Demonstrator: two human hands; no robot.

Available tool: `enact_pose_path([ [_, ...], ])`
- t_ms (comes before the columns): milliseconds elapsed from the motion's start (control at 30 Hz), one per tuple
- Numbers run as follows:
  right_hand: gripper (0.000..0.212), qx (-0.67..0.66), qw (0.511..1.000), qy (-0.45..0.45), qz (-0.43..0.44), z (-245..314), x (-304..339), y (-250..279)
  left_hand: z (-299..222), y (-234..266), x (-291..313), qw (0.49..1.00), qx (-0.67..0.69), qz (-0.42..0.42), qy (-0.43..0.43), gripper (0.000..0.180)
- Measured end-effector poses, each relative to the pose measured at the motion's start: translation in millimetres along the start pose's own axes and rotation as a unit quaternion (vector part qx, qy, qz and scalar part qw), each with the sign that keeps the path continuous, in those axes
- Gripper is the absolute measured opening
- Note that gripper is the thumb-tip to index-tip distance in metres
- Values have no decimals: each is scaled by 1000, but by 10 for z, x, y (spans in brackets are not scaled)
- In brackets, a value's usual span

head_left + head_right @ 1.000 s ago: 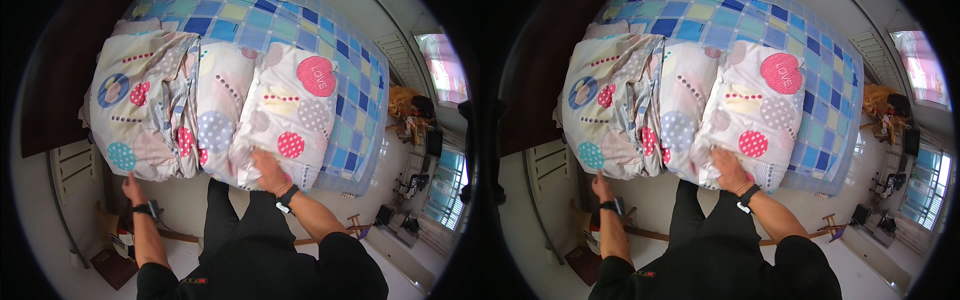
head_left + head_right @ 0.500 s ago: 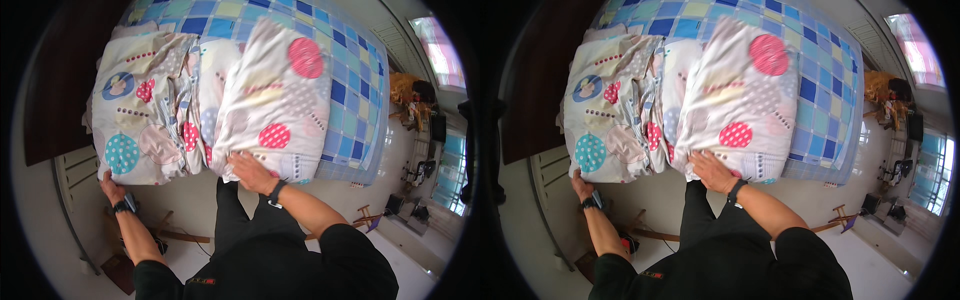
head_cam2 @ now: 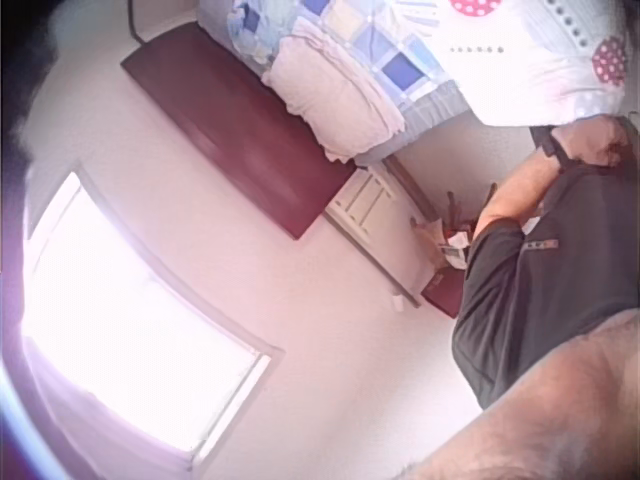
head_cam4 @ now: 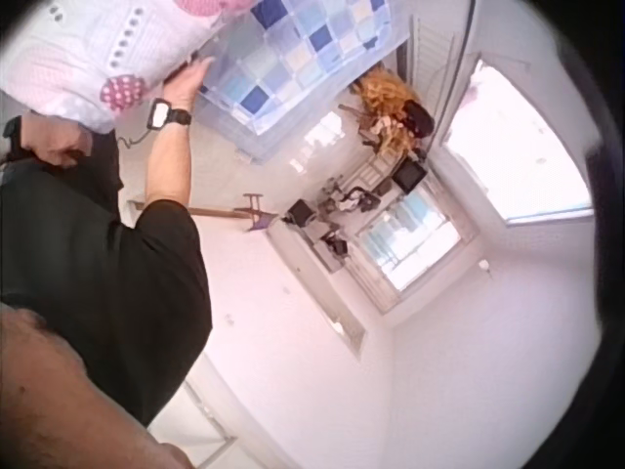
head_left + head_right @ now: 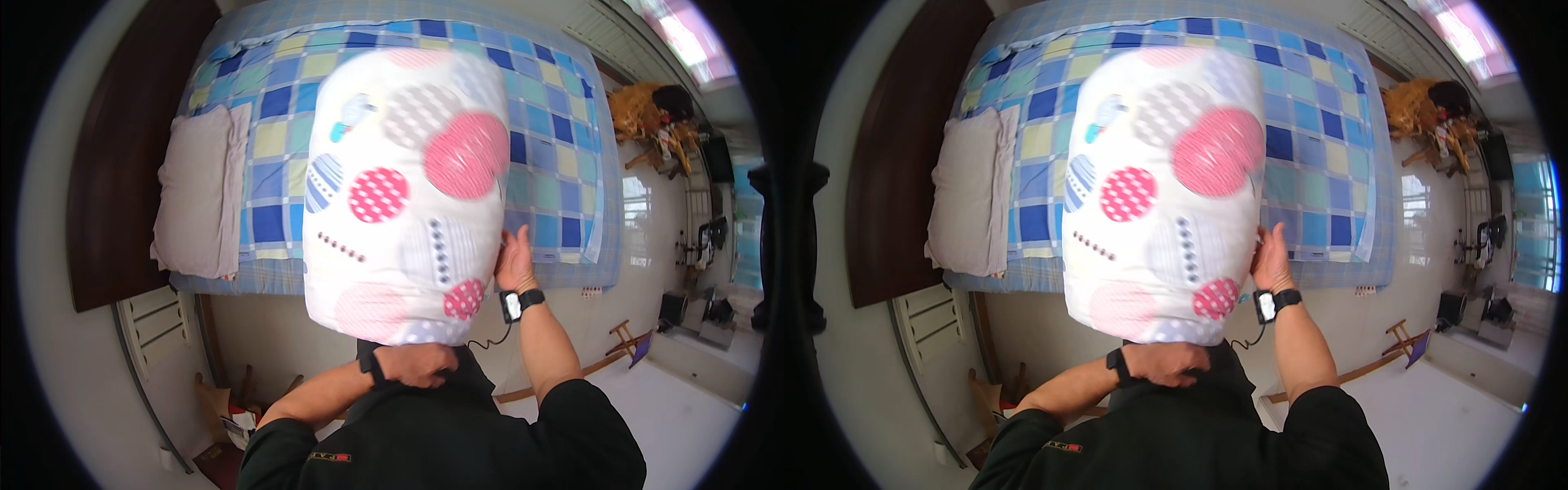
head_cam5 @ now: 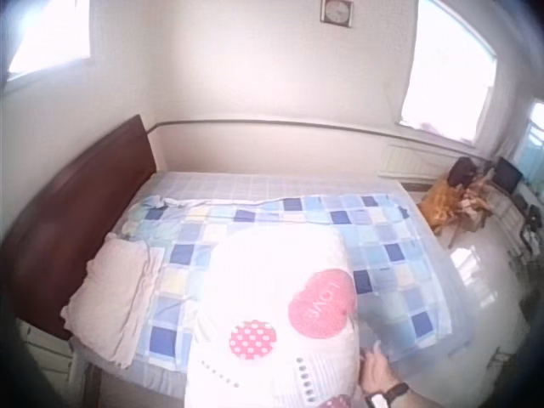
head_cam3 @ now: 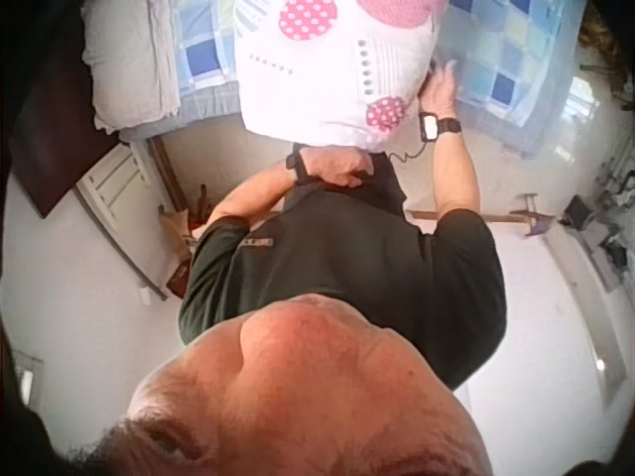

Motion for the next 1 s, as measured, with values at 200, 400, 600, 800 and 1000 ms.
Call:
enact_pose_path([
  [200,70,216,958,153,-111,553,-422,104,1171,1182,1183,734,-45,-630,247,26],
  [400,52,298,851,432,7,1473,-121,-717,1904,1311,1773,634,24,-658,406,96],
  [600,76,432,819,268,-265,1219,-758,250,2323,974,1316,719,20,-580,383,96],
  [800,76,419,828,273,-252,1027,-790,246,2449,1042,1315,715,86,-554,418,83],
  [1000,85,624,578,526,1,937,467,-919,1979,1290,1326,741,-62,-473,472,109],
])
Point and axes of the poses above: each hand's wrist, its own x-axis away from the middle knuckle, its own y-axis out of the back of the hand, z = x × y, the point moved 8 cm from there along -x, towards the middle knuckle, and after that the axes turned 11 degrees about -z, right-handed, at the moved point
